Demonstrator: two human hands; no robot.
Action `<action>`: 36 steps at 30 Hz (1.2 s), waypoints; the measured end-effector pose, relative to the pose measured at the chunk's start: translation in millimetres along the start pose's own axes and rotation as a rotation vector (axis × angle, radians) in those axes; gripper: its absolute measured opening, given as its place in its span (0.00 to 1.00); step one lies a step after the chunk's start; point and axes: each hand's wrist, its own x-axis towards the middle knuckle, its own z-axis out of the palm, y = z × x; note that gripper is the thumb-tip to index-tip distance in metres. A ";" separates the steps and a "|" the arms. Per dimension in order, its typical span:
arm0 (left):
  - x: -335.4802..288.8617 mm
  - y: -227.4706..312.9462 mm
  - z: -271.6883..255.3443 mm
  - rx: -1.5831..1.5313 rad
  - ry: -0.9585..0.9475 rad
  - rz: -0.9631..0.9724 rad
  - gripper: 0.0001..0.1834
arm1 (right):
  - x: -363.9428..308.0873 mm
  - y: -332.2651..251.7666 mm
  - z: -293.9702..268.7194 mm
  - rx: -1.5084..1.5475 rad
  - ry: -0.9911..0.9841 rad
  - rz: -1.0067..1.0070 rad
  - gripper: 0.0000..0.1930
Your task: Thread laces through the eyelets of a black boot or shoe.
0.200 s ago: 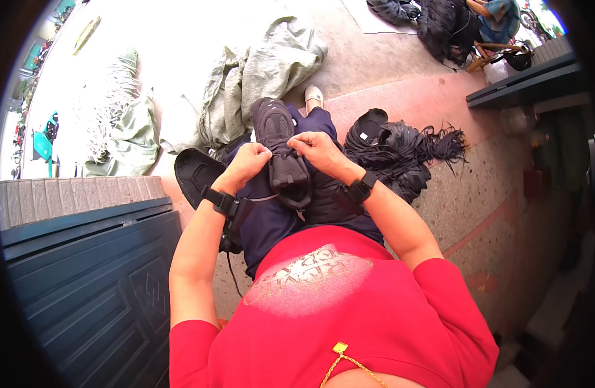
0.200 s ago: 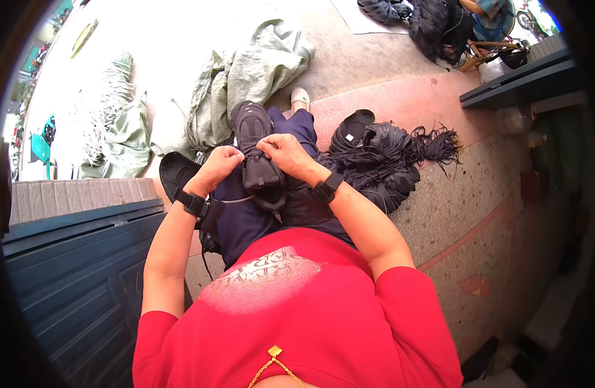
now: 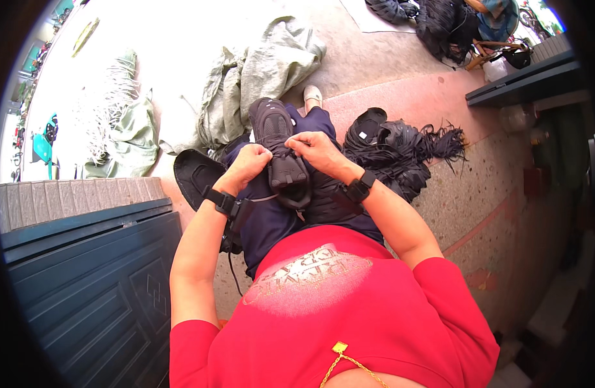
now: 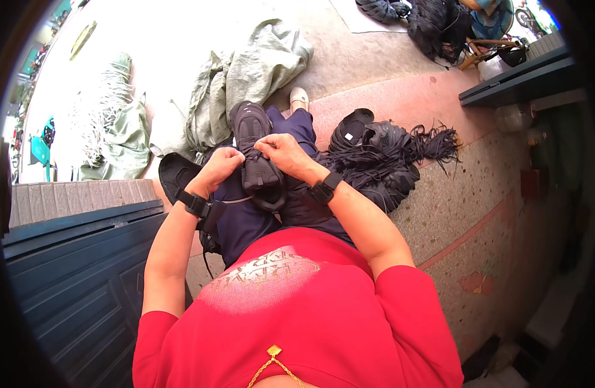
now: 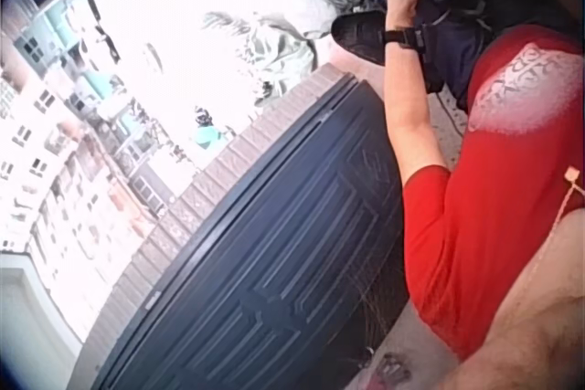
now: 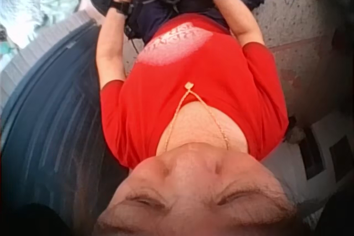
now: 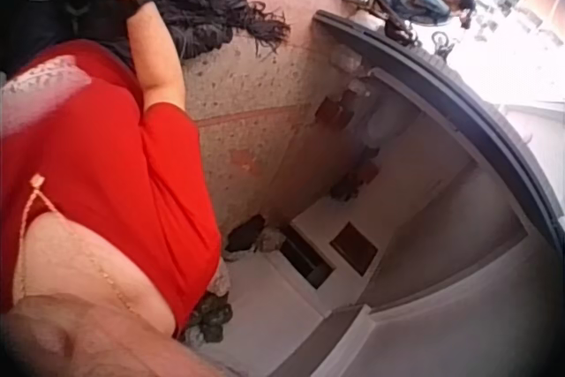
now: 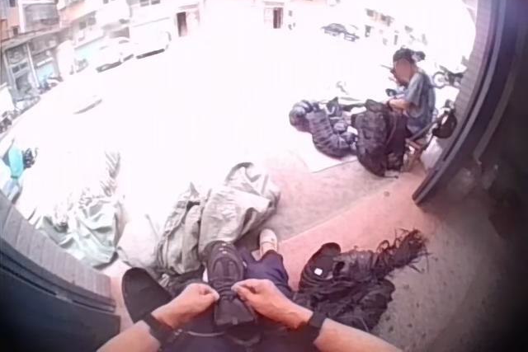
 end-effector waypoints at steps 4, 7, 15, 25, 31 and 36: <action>-0.5 3.4 15.4 0.136 0.067 0.054 0.07 | 1.4 -1.0 3.7 0.058 -0.034 -0.025 0.10; 4.0 -1.0 24.9 0.362 0.131 0.151 0.09 | 8.4 -7.4 6.6 0.024 -0.108 -0.074 0.09; -1.4 3.6 24.2 0.394 0.051 0.183 0.12 | 23.1 -46.6 5.2 -0.300 0.158 -0.439 0.17; 4.1 -2.9 29.8 0.338 0.178 0.121 0.16 | 0.8 23.2 6.8 -0.472 0.068 -0.239 0.07; 1.2 0.5 28.0 0.422 0.235 0.163 0.15 | 9.1 30.6 0.7 -0.619 -0.086 -0.303 0.07; -15.6 21.6 -34.1 -0.430 0.496 0.208 0.06 | -21.7 57.9 -118.4 -1.242 -0.070 -0.147 0.02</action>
